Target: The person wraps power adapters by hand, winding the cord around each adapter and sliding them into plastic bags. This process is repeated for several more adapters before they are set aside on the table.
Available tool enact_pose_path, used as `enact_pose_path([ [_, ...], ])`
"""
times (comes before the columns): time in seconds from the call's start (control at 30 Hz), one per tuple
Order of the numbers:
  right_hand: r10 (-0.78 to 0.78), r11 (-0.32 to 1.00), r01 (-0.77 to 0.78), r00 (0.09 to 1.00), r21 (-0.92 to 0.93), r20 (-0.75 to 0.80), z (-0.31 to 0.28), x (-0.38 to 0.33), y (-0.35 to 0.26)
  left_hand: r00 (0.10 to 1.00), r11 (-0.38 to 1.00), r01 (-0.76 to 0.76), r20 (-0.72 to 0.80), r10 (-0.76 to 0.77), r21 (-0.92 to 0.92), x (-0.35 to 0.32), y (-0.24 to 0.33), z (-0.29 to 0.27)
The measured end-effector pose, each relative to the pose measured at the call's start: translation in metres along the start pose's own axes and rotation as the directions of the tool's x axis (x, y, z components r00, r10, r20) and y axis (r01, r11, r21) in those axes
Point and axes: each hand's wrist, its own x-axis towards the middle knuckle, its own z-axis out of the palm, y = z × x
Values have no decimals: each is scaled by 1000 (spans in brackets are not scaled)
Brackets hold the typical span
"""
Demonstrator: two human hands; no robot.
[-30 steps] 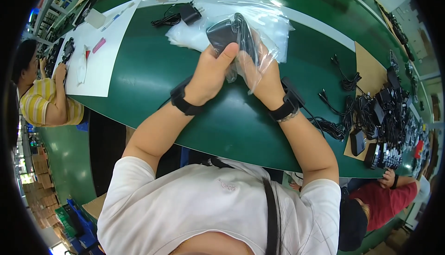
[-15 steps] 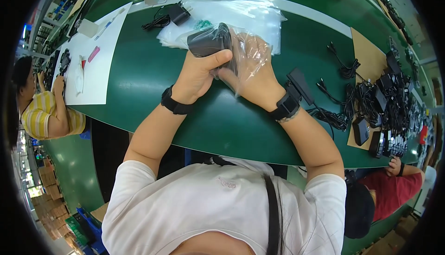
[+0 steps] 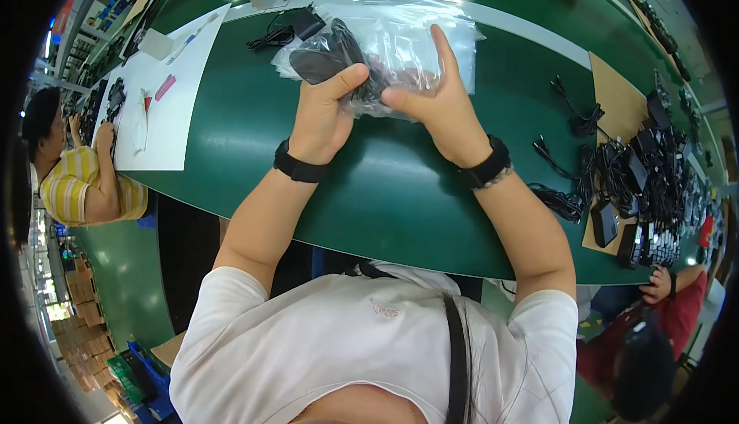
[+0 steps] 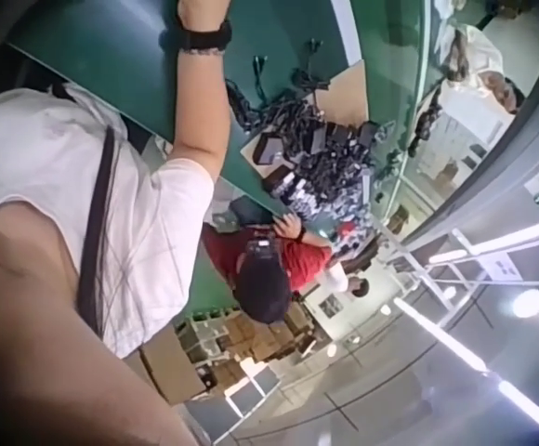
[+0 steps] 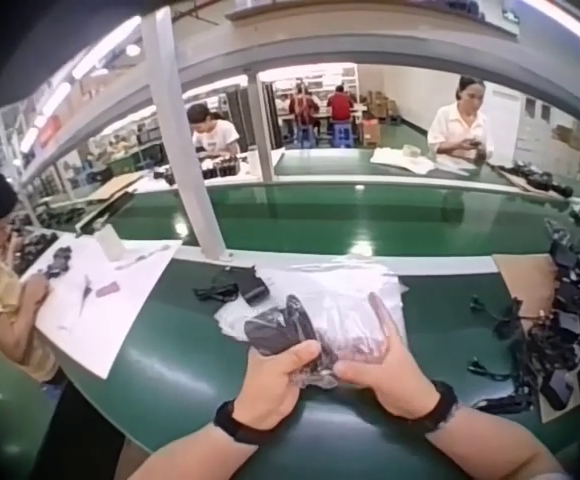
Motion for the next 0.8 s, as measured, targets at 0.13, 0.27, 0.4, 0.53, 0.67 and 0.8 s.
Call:
enact_pose_path([
  [0.13, -179, 984, 177, 976, -28, -126, -29, 22, -29, 994, 996, 89, 71, -86, -31, 7, 9, -12],
  [0.27, -330, 944, 327, 942, -52, -66, -38, 26, -46, 971, 962, 217, 133, -196, -166, 6, 8, -5],
  [0.4, -220, 965, 202, 971, 168, 91, -37, 27, -41, 989, 962, 140, 78, -125, -233, 2, 10, -7],
  [0.53, 30, 990, -79, 929, 117, 368, -17, 8, -3, 995, 973, 91, 70, -78, -214, -7, 0, 4],
  [0.67, 123, 975, -146, 982, 166, 143, 6, 5, -13, 966, 974, 210, 175, -192, -90, -13, -7, 7],
  [0.8, -307, 800, 216, 949, -560, -73, -8, 7, -11, 996, 975, -60, 81, 44, 212, -7, 0, 9],
])
